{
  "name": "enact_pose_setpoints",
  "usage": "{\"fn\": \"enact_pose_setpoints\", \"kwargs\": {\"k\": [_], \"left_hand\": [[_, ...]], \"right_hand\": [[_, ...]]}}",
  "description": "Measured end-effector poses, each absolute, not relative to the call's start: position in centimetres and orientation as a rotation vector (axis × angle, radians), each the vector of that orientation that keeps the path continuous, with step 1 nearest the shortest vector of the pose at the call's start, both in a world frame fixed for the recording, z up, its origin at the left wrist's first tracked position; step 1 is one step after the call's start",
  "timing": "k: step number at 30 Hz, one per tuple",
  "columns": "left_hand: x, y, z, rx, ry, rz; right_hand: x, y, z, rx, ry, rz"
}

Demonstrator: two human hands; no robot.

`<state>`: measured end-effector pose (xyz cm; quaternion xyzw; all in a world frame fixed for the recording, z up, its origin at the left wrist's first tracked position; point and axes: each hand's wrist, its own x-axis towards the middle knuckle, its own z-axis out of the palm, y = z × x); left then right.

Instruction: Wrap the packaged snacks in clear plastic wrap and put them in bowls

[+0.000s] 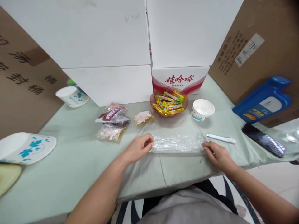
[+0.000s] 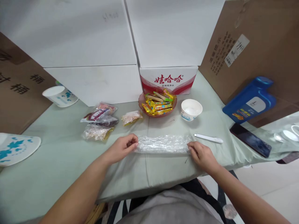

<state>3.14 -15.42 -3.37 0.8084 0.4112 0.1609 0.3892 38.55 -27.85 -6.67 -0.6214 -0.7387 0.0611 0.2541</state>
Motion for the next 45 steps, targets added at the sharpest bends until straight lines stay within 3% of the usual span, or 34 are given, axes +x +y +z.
{"fn": "enact_pose_setpoints", "kwargs": {"k": [12, 15, 17, 22, 27, 34, 39, 45], "left_hand": [[3.7, -14.3, -6.5, 2.403, 1.653, 0.354], [3.5, -14.6, -6.2, 2.466, 1.798, 0.617], [3.9, -15.2, -5.9, 2.587, 1.623, 0.807], [5.1, -16.4, -6.1, 2.849, 0.857, 0.537], [4.7, -15.9, -6.9, 2.799, 0.955, 0.418], [5.4, -17.4, -6.2, 2.873, 0.974, 0.447], [7.2, -20.4, -5.7, 2.821, 0.614, 0.380], [7.7, -21.2, -6.6, 2.713, 0.272, 0.304]], "right_hand": [[37.2, -24.7, -8.6, -2.027, -2.047, -0.220], [37.1, -25.0, -7.6, -1.866, -2.033, -0.348], [36.7, -25.2, -7.1, -1.673, -2.123, -0.375], [35.0, -25.3, -7.5, -1.436, -2.634, -0.124], [36.4, -26.0, -7.9, -1.559, -2.677, 0.058], [37.7, -31.7, -7.1, -1.365, -2.702, 0.100], [35.4, -34.4, -5.9, -1.189, -2.591, 0.213], [33.7, -31.5, -0.3, -0.971, -2.542, 0.753]]}}
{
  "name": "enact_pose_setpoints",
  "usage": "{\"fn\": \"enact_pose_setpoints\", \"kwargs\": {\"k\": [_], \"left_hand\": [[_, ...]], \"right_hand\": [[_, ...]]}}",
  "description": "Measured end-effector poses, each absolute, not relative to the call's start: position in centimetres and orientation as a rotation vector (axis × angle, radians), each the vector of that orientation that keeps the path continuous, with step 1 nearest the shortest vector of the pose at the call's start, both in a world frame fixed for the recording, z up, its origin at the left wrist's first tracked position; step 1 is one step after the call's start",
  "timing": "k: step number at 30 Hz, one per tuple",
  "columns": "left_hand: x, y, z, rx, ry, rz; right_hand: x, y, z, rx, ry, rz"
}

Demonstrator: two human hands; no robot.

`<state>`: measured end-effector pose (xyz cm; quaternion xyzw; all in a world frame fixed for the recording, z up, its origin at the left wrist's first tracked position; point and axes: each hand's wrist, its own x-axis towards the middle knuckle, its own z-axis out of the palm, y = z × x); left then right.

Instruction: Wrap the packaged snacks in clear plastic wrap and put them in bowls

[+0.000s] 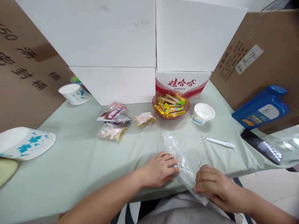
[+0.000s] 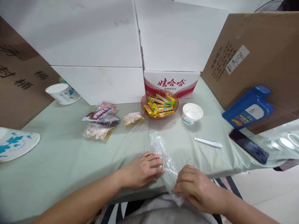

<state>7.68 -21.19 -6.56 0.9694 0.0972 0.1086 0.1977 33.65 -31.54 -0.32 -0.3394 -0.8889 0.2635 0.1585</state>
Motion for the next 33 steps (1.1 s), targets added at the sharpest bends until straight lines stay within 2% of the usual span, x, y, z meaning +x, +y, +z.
{"fn": "enact_pose_setpoints", "kwargs": {"k": [5, 10, 15, 22, 27, 33], "left_hand": [[7.3, -20.2, -6.3, 2.486, 0.141, 0.275], [6.9, -19.4, -6.6, 2.373, 0.285, 0.309], [6.8, -19.2, -6.8, 2.400, 0.265, 0.264], [6.6, -19.2, -6.3, 2.373, 0.290, 0.435], [6.8, -19.4, -6.2, 2.480, 0.310, 0.370], [6.9, -19.8, -6.0, 2.664, 0.564, 0.411]], "right_hand": [[33.0, -25.7, 0.8, -1.092, -2.365, 0.933], [32.0, -19.6, -2.9, -1.519, -2.092, 0.893], [30.9, -17.7, -5.9, -1.663, -2.112, 0.767], [30.4, -18.3, -8.1, -1.577, -2.242, 0.338], [30.4, -18.2, -8.4, -1.553, -2.268, 0.286], [30.2, -18.3, -8.2, -1.524, -2.277, 0.281]]}}
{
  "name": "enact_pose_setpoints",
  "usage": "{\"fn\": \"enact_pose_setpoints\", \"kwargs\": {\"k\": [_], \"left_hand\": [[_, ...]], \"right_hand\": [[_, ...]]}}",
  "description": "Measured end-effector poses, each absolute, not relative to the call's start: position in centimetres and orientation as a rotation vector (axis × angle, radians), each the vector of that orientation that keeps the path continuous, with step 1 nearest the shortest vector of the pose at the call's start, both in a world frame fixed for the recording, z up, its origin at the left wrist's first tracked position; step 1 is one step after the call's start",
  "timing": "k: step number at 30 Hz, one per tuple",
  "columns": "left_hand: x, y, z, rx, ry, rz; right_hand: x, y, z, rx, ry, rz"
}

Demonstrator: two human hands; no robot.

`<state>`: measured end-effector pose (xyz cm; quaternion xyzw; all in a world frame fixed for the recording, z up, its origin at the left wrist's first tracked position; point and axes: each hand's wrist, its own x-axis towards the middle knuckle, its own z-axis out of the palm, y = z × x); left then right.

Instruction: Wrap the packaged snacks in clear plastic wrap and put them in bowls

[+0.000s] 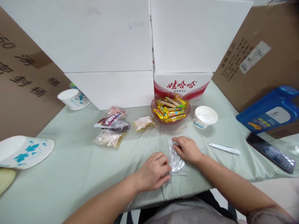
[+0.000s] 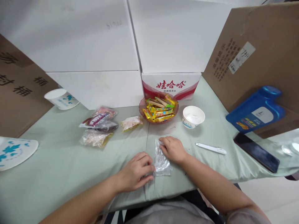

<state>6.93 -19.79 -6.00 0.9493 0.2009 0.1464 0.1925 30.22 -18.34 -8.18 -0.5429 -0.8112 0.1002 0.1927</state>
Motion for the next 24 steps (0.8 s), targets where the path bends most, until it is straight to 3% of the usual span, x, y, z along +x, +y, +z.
{"fn": "enact_pose_setpoints", "kwargs": {"k": [9, 16, 24], "left_hand": [[6.7, -19.0, -6.7, 2.701, 0.394, 0.344], [6.8, -18.2, -7.1, 2.760, 0.541, 0.467], [6.4, -17.7, -6.6, 2.638, 0.667, 0.595]], "right_hand": [[33.3, -17.1, -7.4, -1.452, -1.934, 0.022], [31.5, -18.9, -5.6, -0.751, -2.525, 0.654], [30.7, -19.3, -5.8, -0.819, -2.684, 0.501]]}}
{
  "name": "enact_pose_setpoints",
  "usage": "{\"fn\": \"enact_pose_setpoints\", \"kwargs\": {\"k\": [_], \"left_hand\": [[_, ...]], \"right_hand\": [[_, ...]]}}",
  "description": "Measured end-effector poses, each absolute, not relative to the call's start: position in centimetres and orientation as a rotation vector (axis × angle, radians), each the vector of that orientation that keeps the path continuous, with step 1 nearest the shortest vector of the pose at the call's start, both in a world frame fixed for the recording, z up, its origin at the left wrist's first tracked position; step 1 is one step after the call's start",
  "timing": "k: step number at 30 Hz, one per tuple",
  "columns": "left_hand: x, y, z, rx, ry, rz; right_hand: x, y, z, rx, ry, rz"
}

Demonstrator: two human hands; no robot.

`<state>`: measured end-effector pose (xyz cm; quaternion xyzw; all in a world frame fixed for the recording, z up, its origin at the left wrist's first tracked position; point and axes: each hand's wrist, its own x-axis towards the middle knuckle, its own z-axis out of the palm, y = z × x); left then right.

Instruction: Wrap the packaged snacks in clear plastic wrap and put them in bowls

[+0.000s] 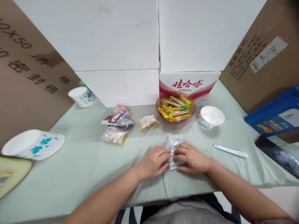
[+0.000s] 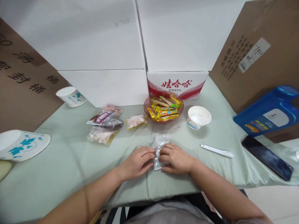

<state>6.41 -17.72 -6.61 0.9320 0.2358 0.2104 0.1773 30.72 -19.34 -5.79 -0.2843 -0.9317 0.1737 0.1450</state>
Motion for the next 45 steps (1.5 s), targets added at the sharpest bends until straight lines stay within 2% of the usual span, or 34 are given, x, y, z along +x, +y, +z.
{"fn": "enact_pose_setpoints", "kwargs": {"k": [9, 14, 19, 27, 31, 37, 42, 45], "left_hand": [[6.0, -17.2, -6.5, 2.610, 0.603, 0.376], [6.1, -17.1, -6.7, 2.607, 0.613, 0.397], [6.1, -17.1, -6.5, 2.600, 0.616, 0.375], [5.9, -16.9, -6.6, 2.465, 0.537, 0.420], [5.9, -16.8, -6.8, 2.364, 0.520, 0.431], [6.0, -16.7, -6.8, 2.366, 0.534, 0.401], [6.1, -16.5, -6.7, 2.367, 0.525, 0.417], [6.2, -16.4, -6.6, 2.357, 0.508, 0.431]], "right_hand": [[31.3, -19.4, -5.1, -0.742, -2.284, 0.691], [31.3, -19.2, -5.1, -0.678, -2.481, 0.835], [30.7, -19.3, -5.2, -0.727, -2.667, 0.780], [31.5, -19.3, -4.6, -0.713, -2.318, 0.946], [31.1, -18.8, -5.6, -1.051, -2.114, 0.729], [30.2, -17.7, -8.2, -1.460, -2.206, 0.273], [30.4, -18.0, -7.9, -1.446, -2.126, 0.137], [30.3, -18.8, -7.3, -1.215, -2.113, 0.054]]}}
